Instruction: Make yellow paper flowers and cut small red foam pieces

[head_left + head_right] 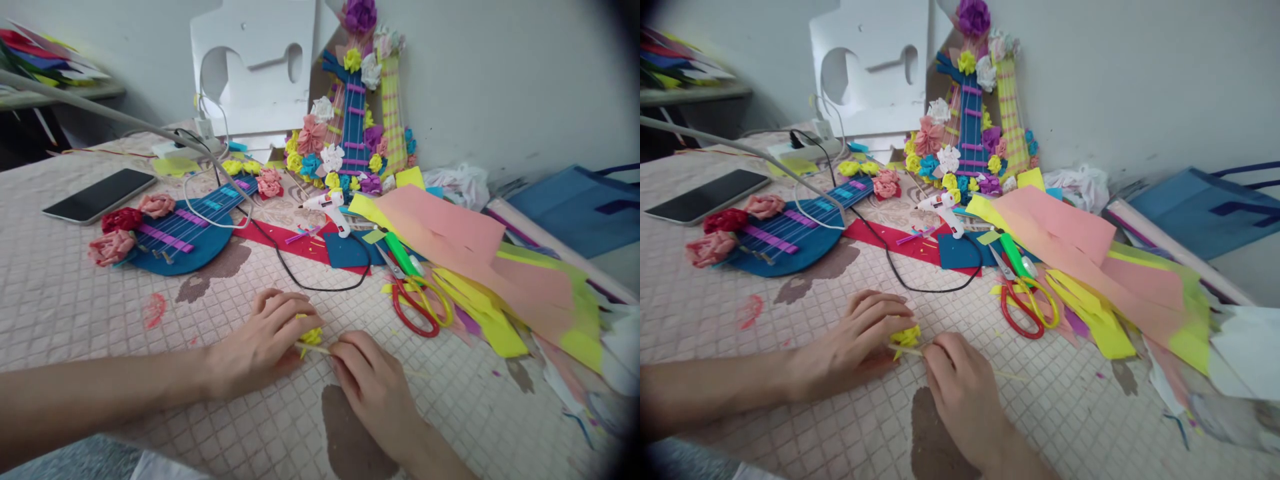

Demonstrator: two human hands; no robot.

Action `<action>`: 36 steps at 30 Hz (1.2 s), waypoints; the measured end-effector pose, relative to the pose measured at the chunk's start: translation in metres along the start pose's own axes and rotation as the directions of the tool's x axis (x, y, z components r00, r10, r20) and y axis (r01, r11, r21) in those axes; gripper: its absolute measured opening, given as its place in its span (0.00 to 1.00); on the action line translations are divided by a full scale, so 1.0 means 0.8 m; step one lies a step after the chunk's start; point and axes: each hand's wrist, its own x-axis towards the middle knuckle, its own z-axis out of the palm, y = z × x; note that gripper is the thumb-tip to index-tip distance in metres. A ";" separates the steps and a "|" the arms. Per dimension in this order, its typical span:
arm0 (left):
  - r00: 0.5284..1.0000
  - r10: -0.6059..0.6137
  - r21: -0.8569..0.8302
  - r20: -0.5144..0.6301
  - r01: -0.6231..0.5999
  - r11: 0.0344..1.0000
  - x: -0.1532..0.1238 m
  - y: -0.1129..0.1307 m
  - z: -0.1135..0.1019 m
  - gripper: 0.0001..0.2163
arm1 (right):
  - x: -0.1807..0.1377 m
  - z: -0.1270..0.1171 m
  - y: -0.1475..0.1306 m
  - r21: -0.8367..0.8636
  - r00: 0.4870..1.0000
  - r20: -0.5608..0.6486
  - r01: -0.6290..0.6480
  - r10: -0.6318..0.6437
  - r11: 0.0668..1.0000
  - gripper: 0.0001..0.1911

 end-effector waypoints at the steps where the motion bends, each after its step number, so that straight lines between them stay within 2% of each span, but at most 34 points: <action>1: 1.000 0.002 -0.008 0.006 -0.002 1.000 -0.001 -0.001 -0.001 0.20 | -0.001 0.000 0.000 0.002 1.000 0.003 -0.003 0.003 1.000 0.09; 16: 1.000 0.012 -0.027 0.010 -0.012 1.000 -0.001 -0.004 0.002 0.20 | -0.005 0.003 0.003 -0.007 0.999 0.034 -0.017 0.017 1.000 0.09; 28: 1.000 0.026 0.047 -0.012 -0.025 0.999 -0.011 -0.001 -0.005 0.18 | -0.006 0.003 0.004 -0.020 1.000 -0.023 -0.010 0.010 1.000 0.09; 33: 0.993 -0.055 0.129 -0.109 0.069 0.989 -0.021 0.006 -0.015 0.05 | -0.007 0.003 0.004 -0.001 1.000 -0.025 -0.015 0.015 1.000 0.08; 36: 0.992 -0.105 0.172 -0.069 0.116 0.978 -0.022 0.010 -0.016 0.07 | -0.007 0.004 0.002 0.004 0.999 -0.035 -0.014 0.014 1.000 0.08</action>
